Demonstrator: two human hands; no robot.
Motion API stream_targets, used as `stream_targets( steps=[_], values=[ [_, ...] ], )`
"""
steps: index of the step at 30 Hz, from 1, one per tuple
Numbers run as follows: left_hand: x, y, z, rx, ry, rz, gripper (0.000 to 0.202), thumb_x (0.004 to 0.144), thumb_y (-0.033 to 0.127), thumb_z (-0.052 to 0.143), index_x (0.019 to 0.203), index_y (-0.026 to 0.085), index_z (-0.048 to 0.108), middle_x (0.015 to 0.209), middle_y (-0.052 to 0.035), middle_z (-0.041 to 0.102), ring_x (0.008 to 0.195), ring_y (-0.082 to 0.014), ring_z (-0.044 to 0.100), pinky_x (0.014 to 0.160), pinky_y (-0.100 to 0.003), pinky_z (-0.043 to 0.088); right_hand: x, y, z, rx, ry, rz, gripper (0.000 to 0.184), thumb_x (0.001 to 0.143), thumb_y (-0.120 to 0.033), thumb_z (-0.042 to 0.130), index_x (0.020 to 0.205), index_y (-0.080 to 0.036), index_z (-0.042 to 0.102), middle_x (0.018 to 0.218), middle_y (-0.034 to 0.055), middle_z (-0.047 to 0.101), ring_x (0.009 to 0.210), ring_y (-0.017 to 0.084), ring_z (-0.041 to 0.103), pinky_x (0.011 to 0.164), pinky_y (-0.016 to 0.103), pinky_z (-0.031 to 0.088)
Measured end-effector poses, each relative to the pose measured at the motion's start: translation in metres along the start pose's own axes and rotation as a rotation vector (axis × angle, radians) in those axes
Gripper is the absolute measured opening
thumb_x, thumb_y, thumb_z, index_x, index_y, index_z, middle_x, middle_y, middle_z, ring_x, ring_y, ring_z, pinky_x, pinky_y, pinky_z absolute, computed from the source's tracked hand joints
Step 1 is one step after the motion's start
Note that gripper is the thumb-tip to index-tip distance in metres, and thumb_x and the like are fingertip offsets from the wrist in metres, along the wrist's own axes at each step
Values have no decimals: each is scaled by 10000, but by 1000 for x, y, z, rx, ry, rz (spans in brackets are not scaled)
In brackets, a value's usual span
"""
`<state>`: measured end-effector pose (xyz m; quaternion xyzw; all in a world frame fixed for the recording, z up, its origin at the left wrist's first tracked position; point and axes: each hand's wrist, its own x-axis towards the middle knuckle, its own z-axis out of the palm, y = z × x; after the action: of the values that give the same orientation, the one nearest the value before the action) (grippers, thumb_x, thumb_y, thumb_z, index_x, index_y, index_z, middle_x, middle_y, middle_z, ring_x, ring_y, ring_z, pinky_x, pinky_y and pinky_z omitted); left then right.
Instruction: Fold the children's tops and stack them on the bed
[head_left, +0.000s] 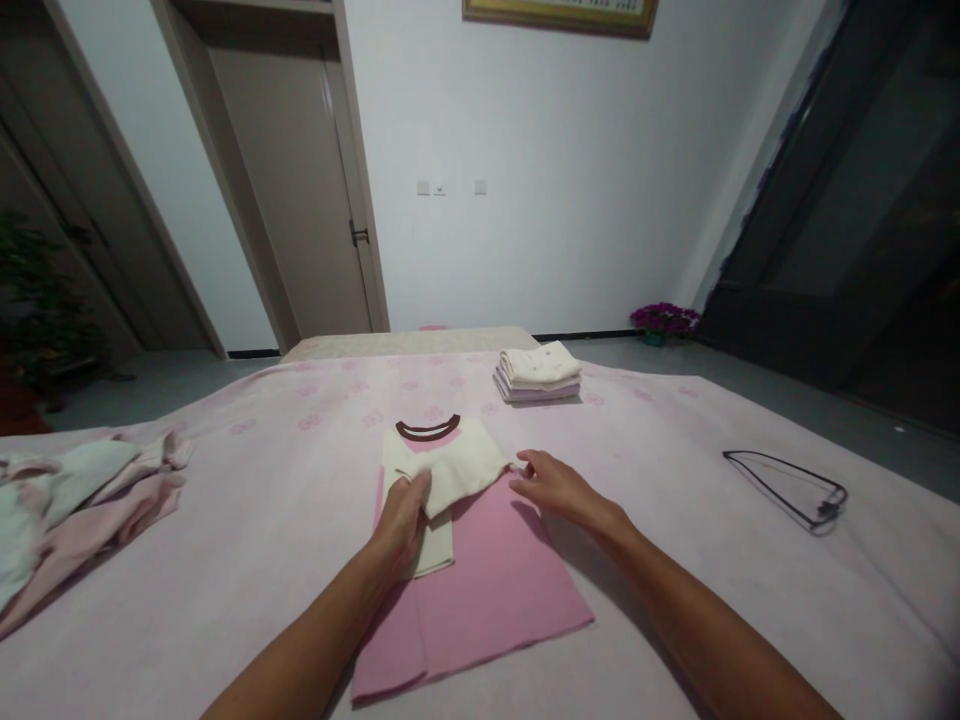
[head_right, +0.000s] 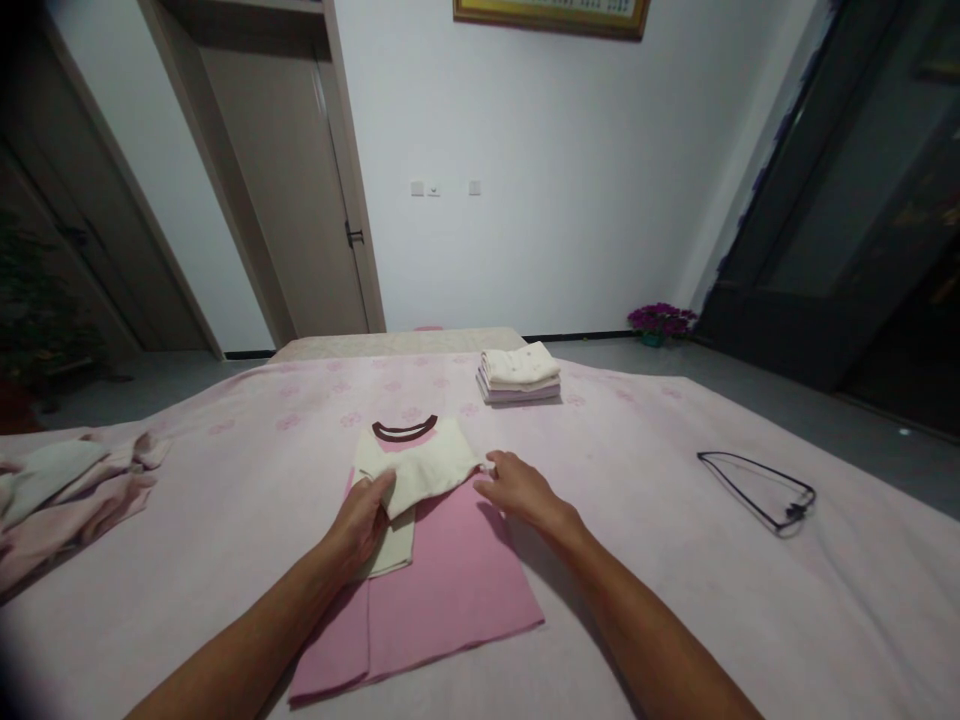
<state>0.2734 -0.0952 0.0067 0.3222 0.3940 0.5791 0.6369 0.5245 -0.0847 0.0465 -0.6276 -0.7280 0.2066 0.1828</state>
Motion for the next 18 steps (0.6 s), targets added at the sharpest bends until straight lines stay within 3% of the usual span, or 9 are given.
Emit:
stream_targets(
  steps=[3,7,13,18],
  values=[
    [1,6,1,9,4,81,393,755,392,747,993,84,699,924,-129,767,874,-272,727,759,-342,572,-25,11,-1,-167,-84,32,299,773,-375,659,1002,-189,612,962,68,659,780,185,593,642,263,358],
    [9,14,-4,16,32,125,422,722,394,762,1012,93,702,887,-104,768,834,-257,729,701,-305,566,-47,2,2,-160,-142,55,341,755,-301,644,1078,-216,572,903,40,677,736,181,589,609,253,306],
    [11,26,-14,-26,147,107,254,797,298,688,977,118,683,811,-71,754,758,-205,727,659,-277,575,-52,-19,4,-80,-167,87,380,715,-167,568,1091,-193,623,954,64,691,784,191,599,631,253,323],
    [5,39,-16,1,264,118,233,813,259,679,1007,131,682,800,-61,746,756,-191,723,651,-274,578,-46,-41,15,37,-165,9,414,722,-171,545,1130,-194,615,964,52,685,798,180,590,637,242,332]
  ],
)
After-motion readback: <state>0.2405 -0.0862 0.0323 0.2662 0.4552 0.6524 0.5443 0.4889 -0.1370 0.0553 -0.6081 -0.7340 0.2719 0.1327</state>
